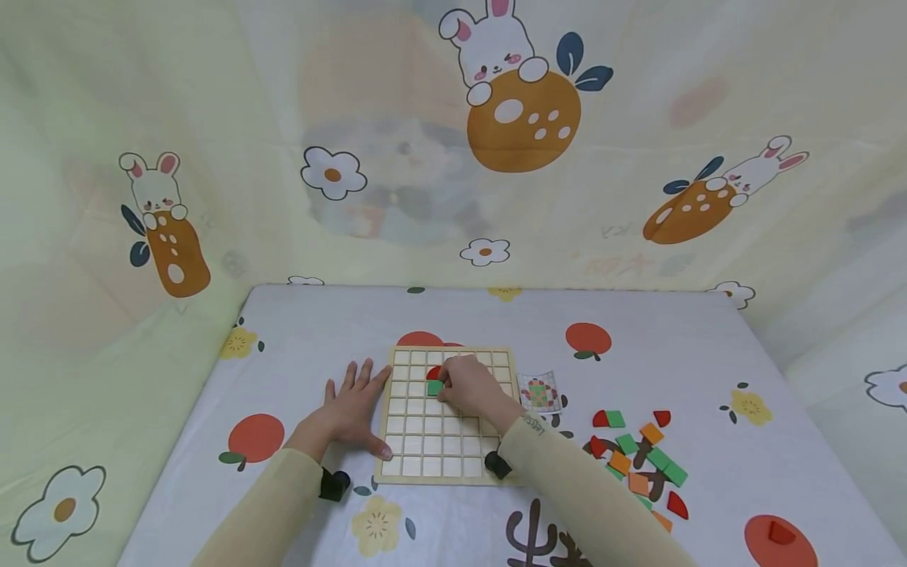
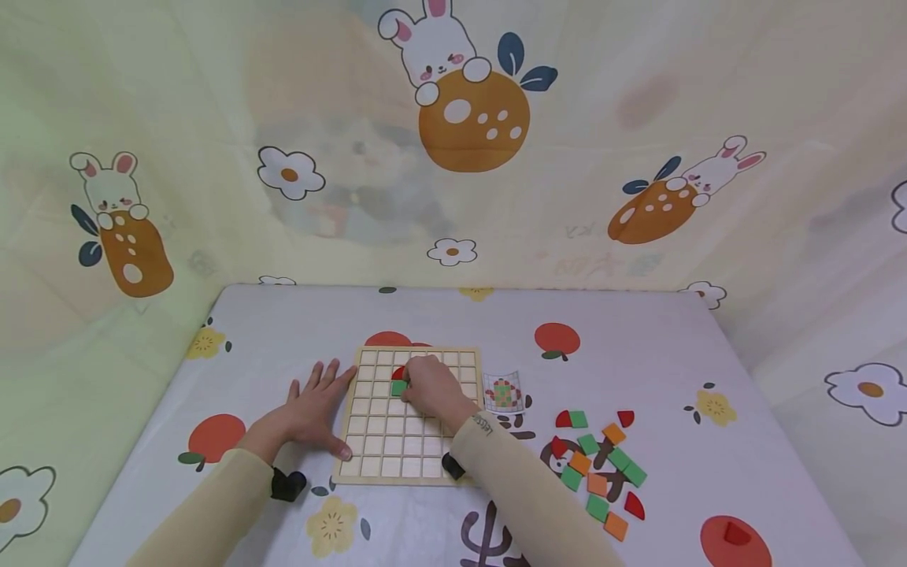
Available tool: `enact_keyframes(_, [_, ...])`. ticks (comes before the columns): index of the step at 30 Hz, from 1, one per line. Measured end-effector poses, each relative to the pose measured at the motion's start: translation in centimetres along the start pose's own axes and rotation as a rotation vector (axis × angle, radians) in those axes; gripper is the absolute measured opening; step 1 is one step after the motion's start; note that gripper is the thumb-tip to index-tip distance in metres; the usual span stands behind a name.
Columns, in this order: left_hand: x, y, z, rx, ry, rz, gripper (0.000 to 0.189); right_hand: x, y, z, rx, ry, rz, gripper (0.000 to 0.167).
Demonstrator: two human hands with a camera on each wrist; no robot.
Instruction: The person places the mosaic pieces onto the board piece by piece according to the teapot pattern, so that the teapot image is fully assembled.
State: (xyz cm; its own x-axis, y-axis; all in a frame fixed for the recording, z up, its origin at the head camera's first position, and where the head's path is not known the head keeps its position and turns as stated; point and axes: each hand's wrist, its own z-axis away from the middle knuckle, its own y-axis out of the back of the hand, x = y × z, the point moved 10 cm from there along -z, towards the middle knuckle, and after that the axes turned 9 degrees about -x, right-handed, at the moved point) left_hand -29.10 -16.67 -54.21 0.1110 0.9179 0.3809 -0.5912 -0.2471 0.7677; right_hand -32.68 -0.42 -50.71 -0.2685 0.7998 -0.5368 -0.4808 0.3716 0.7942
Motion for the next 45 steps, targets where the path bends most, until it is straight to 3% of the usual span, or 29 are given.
enact_keyframes(10, [0.1,0.0,0.0,0.009,0.0,0.002,0.135,0.2,-0.2,-0.2,-0.013,-0.012,-0.004,0.025])
enact_keyframes(23, [0.2,0.1,0.1,0.007,-0.002,-0.005,0.135,-0.4,0.0,-0.2,0.001,-0.018,0.058,0.014])
enact_keyframes(32, [0.1,0.0,0.1,0.005,-0.004,0.001,0.136,0.1,0.2,0.1,0.007,-0.003,0.009,0.015])
enact_keyframes(40, [0.1,0.0,0.1,0.002,-0.002,0.0,0.136,1.9,3.6,2.4,0.068,0.027,-0.111,0.015])
enact_keyframes(45, [0.0,-0.1,-0.1,-0.003,0.001,-0.008,0.135,5.2,5.9,4.7,0.077,-0.005,-0.15,0.02])
